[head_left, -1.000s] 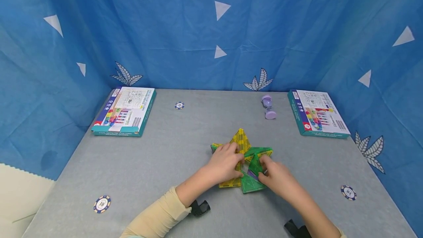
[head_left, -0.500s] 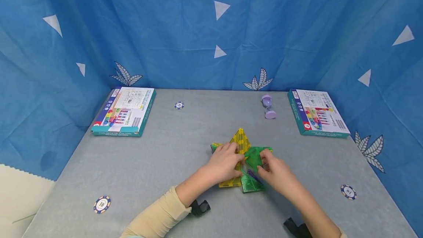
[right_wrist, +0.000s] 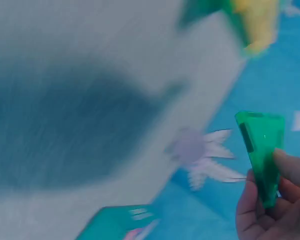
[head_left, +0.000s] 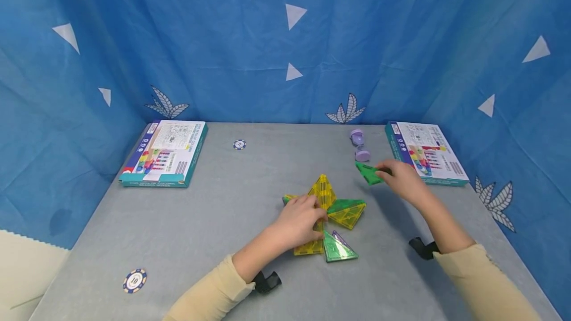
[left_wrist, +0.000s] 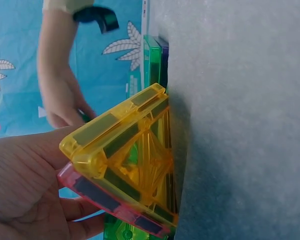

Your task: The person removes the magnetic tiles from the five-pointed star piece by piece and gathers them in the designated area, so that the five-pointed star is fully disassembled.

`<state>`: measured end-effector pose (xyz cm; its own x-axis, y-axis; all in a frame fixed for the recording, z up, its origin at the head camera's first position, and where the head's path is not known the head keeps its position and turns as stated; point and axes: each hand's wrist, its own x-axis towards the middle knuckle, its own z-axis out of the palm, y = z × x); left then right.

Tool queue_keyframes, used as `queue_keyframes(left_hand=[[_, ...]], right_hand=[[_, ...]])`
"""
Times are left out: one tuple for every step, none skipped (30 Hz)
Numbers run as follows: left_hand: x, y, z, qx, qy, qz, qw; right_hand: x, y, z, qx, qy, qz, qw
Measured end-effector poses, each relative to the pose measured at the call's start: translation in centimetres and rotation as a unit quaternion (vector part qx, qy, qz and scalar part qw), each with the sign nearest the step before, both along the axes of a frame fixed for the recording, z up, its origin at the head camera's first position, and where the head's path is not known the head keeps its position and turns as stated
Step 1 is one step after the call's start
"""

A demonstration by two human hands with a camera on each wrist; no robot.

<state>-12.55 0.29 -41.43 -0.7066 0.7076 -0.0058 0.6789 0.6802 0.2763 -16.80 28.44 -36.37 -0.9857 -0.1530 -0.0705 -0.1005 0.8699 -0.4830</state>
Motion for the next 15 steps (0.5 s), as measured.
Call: queue_keyframes(left_hand=[[0.0, 0.0, 0.0, 0.0, 0.001, 0.0, 1.0], [0.0, 0.0, 0.0, -0.001, 0.002, -0.001, 1.0], [0.1, 0.0, 0.1, 0.0, 0.002, -0.002, 1.0], [0.1, 0.0, 0.0, 0.0, 0.004, -0.002, 1.0], [0.1, 0.0, 0.0, 0.001, 0.004, -0.003, 1.0], [0.1, 0.0, 0.0, 0.003, 0.005, -0.003, 1.0], [0.2, 0.0, 0.0, 0.005, 0.006, -0.004, 1.0], [0.2, 0.0, 0.0, 0.006, 0.007, -0.005, 0.9999], [0.2, 0.0, -0.1, 0.007, 0.009, -0.005, 0.9999], [0.2, 0.1, -0.1, 0.008, 0.011, -0.005, 0.9999], [0.2, 0.1, -0.1, 0.009, 0.012, -0.005, 0.9999], [0.1, 0.1, -0.1, 0.009, 0.014, -0.005, 0.9999], [0.1, 0.1, -0.1, 0.009, 0.015, -0.004, 0.9998], [0.0, 0.1, -0.1, 0.01, 0.017, -0.003, 0.9998], [0.0, 0.1, -0.2, 0.011, 0.018, -0.003, 0.9998]], right_hand=[[-0.9, 0.6, -0.4, 0.011, -0.009, 0.016, 1.0], [-1.8, 1.1, -0.8, 0.018, -0.023, 0.029, 0.999], [-2.6, 1.5, -1.2, 0.023, -0.037, 0.045, 0.998], [-3.4, 2.0, -1.7, 0.024, -0.049, 0.062, 0.997], [-4.1, 2.4, -2.1, 0.021, -0.06, 0.079, 0.995], [-4.7, 2.8, -2.5, 0.015, -0.075, 0.092, 0.993], [-5.2, 3.1, -2.8, 0.004, -0.091, 0.101, 0.991], [-5.7, 3.4, -3.1, -0.004, -0.105, 0.105, 0.989], [-6.1, 3.6, -3.4, -0.012, -0.117, 0.11, 0.987], [-6.4, 3.8, -3.6, -0.021, -0.125, 0.113, 0.985], [-6.6, 4.0, -3.8, -0.029, -0.134, 0.111, 0.984], [-6.8, 4.2, -4.0, -0.035, -0.139, 0.109, 0.984], [-6.9, 4.2, -4.1, -0.04, -0.141, 0.105, 0.984], [-7.0, 4.3, -4.3, -0.04, -0.137, 0.104, 0.984], [-7.1, 4.3, -4.4, -0.042, -0.133, 0.099, 0.985]])
